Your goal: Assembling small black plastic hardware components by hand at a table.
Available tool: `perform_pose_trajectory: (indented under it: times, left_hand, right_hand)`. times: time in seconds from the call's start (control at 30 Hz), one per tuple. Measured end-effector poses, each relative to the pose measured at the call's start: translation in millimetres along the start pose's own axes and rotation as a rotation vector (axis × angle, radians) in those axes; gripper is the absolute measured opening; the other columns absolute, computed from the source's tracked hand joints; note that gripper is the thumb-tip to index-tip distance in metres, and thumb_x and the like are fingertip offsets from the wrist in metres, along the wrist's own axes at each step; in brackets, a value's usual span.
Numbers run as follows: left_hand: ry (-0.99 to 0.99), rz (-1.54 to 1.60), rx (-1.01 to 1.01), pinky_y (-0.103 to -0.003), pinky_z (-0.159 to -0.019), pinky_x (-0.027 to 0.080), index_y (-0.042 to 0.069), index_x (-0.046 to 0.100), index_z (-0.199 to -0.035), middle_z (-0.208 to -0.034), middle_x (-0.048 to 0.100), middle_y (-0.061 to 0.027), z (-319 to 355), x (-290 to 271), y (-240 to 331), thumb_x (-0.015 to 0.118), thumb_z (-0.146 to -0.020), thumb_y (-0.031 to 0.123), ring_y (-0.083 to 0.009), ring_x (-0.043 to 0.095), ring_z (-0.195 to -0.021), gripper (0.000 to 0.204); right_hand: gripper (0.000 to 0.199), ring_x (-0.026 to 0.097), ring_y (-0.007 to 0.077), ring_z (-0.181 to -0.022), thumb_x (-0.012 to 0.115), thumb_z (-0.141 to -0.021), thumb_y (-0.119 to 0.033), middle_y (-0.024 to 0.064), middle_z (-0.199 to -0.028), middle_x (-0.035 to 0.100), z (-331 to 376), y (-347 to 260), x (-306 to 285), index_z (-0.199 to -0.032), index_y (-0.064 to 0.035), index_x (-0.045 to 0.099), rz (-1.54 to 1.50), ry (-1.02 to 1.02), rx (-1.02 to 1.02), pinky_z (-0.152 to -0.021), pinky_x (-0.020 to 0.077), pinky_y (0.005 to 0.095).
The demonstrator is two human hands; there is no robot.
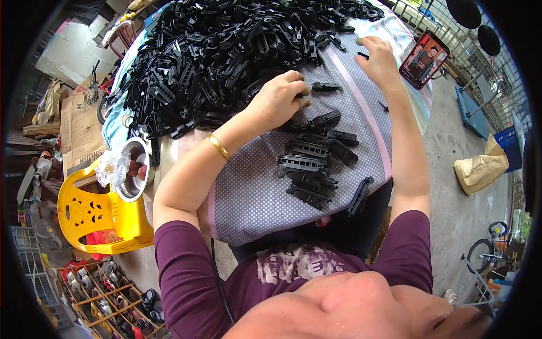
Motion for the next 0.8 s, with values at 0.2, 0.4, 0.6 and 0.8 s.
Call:
perform_pose_trajectory:
  times: [0.2,0.4,0.6,0.8]
  left_hand:
    - [0.369,-0.142,0.032,-0.035,-0.078,0.048,0.004,0.065,-0.096,-0.099,0.06,-0.0113,0.2,-45.8,-9.5,0.066,-0.074,0.006,-0.0284,0.057,-0.09,0.022]
    - [0.212,-0.669,0.094,-0.034,-0.078,0.047,0.007,0.062,-0.099,-0.101,0.054,-0.0099,-43.2,-20.2,-8.6,0.061,-0.073,0.009,-0.0282,0.051,-0.095,0.027]
    - [0.439,-0.307,0.051,-0.033,-0.073,0.049,0.003,0.058,-0.093,-0.086,0.062,-0.0109,-53.1,-45.6,-11.6,0.06,-0.078,0.008,-0.0276,0.06,-0.083,0.016]
    - [0.553,0.653,-0.34,-0.025,-0.06,0.051,-0.001,0.051,-0.102,-0.083,0.062,-0.0097,-13.2,-59.3,-43.0,0.058,-0.089,0.012,-0.0156,0.064,-0.066,0.02]
  right_hand:
    - [0.034,0.059,0.0208,-0.084,0.075,-0.068,-0.02,0.0088,-0.084,0.062,35.4,-87.7,42.2,-0.096,-0.004,0.066,-0.344,-0.614,-0.366,-0.075,0.0477,0.0315]
    - [0.027,0.062,0.0186,-0.075,0.071,-0.073,-0.014,0.0095,-0.082,0.066,28.7,-74.6,46.0,-0.095,-0.0003,0.064,-0.616,-0.567,-0.138,-0.068,0.0491,0.029]
    - [0.025,0.061,0.014,-0.088,0.068,-0.078,-0.008,0.0081,-0.098,0.065,13.0,-66.4,25.9,-0.102,-0.0013,0.062,-0.865,-0.306,-0.056,-0.074,0.0504,0.0274]
    - [0.024,0.06,0.0191,-0.096,0.067,-0.077,-0.004,0.0093,-0.106,0.06,23.5,-107.0,-32.1,-0.1,-0.003,0.061,-0.923,0.154,-0.327,-0.073,0.0516,0.0267]
Point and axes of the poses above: each hand's wrist, its own z-axis away from the middle knuckle, its own x-axis out of the palm, y = z × x, the point moved 10 cm from there along -z, towards the middle knuckle
